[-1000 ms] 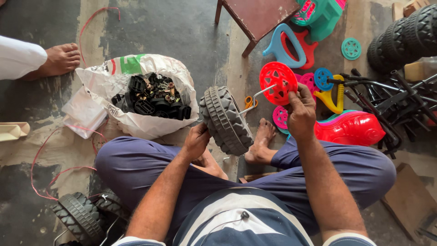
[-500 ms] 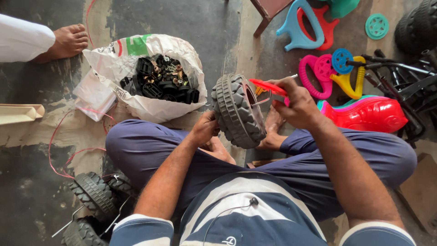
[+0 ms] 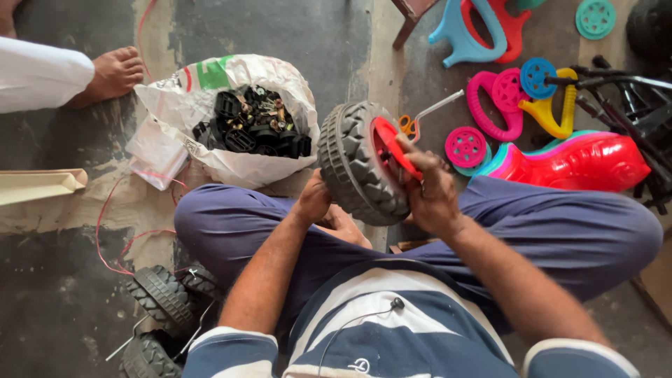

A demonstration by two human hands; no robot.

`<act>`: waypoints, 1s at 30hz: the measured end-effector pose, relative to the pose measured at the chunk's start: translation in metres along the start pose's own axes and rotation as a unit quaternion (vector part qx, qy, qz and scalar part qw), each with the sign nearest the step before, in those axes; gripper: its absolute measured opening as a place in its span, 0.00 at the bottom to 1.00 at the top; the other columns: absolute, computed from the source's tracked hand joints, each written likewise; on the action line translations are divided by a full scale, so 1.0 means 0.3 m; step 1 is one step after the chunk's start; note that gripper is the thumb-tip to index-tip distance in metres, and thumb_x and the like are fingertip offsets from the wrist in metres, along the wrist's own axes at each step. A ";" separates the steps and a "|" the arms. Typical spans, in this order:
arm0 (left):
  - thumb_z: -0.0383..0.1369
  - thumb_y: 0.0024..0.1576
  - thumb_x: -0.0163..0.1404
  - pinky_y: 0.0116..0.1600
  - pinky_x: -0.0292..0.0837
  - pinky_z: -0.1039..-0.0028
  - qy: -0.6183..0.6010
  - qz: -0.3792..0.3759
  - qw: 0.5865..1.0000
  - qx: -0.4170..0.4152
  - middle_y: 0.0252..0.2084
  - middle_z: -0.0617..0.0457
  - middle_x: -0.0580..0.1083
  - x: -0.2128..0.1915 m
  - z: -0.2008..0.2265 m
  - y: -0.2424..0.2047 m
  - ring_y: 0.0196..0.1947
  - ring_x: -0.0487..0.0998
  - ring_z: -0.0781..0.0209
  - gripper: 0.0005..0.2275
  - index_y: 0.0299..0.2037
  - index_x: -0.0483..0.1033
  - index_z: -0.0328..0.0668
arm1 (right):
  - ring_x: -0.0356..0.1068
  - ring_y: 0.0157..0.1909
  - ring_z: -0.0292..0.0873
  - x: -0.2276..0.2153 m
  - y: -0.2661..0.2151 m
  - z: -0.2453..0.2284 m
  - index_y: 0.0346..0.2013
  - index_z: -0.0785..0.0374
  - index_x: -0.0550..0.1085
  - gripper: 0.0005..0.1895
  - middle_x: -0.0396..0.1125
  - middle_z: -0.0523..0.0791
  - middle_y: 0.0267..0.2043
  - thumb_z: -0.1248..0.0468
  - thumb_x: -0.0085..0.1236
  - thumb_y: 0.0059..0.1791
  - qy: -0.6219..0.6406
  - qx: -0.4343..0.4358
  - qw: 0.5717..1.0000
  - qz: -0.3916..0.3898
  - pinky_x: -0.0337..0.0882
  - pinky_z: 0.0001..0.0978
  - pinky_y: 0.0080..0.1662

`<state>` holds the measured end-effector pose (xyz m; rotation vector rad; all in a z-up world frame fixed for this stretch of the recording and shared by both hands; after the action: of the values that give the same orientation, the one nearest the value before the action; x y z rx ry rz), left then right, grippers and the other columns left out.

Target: The person assembles toy wheels by inserting metal rods into rubber tires and attaching colorful plastic wheel caps. They use a wrench to tighten the components and retrieve parts from a nearby bag.

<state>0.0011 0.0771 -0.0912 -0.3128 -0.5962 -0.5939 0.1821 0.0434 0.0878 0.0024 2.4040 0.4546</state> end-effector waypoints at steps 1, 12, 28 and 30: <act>0.30 0.65 0.48 0.42 0.72 0.77 0.002 0.003 1.000 -0.001 0.42 0.56 0.78 -0.005 0.000 -0.015 0.39 0.76 0.70 0.10 0.50 0.79 0.33 | 0.70 0.64 0.56 0.021 0.006 0.002 0.59 0.62 0.66 0.18 0.65 0.53 0.70 0.73 0.51 0.54 0.055 0.004 0.998 -0.042 0.63 0.50 0.69; 0.27 0.65 0.47 0.45 0.71 0.78 -0.091 -0.012 0.995 -0.040 0.42 0.55 0.78 -0.056 -0.094 -0.028 0.40 0.76 0.69 0.09 0.50 0.78 0.32 | 0.71 0.57 0.41 -0.047 0.032 0.222 0.59 0.61 0.70 0.22 0.71 0.48 0.54 0.75 0.61 0.52 0.463 0.198 0.863 0.027 0.73 0.32 0.59; 0.22 0.63 0.47 0.49 0.76 0.75 -0.075 -0.022 0.995 -0.060 0.48 0.49 0.79 -0.057 -0.109 -0.029 0.45 0.79 0.64 0.12 0.55 0.76 0.29 | 0.73 0.48 0.36 0.081 0.015 0.259 0.47 0.69 0.80 0.16 0.70 0.44 0.47 0.76 0.69 0.45 0.409 0.238 0.877 -0.083 0.74 0.25 0.50; 0.22 0.61 0.47 0.52 0.76 0.74 -0.107 -0.015 0.991 -0.074 0.51 0.50 0.79 -0.045 -0.116 -0.029 0.48 0.80 0.64 0.14 0.57 0.74 0.31 | 0.74 0.46 0.35 0.093 0.006 0.274 0.46 0.70 0.79 0.14 0.72 0.44 0.46 0.76 0.67 0.47 0.415 0.243 0.873 -0.081 0.75 0.25 0.50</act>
<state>0.0019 0.0607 -0.1258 -0.5117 -0.7664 -0.6395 0.2122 0.0749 0.0127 -0.2110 3.2637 -0.3269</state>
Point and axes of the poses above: each hand's wrist, its own y-axis towards the middle knuckle, its own x-axis out of the palm, z = x × y, the point moved 9 cm from there along y, towards the middle knuckle
